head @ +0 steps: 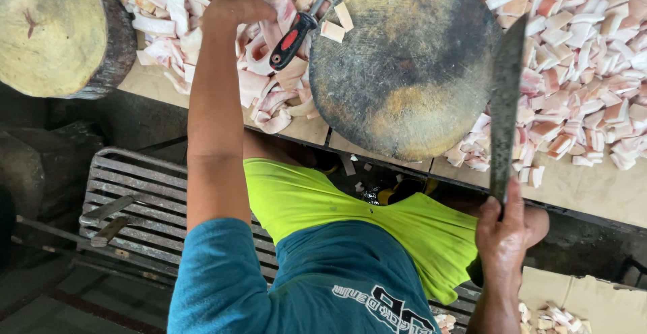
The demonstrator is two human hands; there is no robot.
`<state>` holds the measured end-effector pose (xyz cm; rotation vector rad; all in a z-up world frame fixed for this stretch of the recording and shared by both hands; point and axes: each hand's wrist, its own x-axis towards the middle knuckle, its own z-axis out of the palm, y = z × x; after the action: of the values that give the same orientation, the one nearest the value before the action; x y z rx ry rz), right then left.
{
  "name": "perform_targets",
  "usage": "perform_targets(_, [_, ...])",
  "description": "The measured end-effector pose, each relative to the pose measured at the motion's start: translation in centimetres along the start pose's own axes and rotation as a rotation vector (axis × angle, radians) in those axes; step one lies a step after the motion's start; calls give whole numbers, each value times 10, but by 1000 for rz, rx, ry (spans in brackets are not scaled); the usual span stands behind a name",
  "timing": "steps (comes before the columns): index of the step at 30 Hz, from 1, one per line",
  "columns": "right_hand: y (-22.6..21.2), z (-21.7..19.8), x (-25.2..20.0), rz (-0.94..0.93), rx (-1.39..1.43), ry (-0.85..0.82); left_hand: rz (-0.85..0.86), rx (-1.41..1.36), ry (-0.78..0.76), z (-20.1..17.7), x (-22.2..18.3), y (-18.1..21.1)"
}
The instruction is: The person cuts strips of animal skin and fat into smaller rectangular pieces using a large cleaver on a wooden chopping block.
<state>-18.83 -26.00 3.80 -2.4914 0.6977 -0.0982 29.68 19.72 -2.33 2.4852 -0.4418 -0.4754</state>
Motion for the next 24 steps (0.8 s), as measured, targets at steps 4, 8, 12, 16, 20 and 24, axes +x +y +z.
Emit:
perform_targets(4, [-20, 16, 0, 5, 41, 12, 37, 90, 192, 12, 10, -20])
perform_targets(8, [-32, 24, 5, 89, 184, -2, 12, 15, 417, 20, 28, -22])
perform_targets(12, [-41, 32, 12, 82, 220, 31, -271, 79, 75, 14, 61, 13])
perform_targets(16, [-47, 43, 20, 128, 290, 37, -423, 210, -60, 10, 91, 51])
perform_targets(20, [-42, 52, 21, 158, 361, 55, -541, 263, 12, 19, 106, 55])
perform_targets(24, [-35, 60, 19, 152, 444, 54, -470, 242, 209, 41, 107, 27])
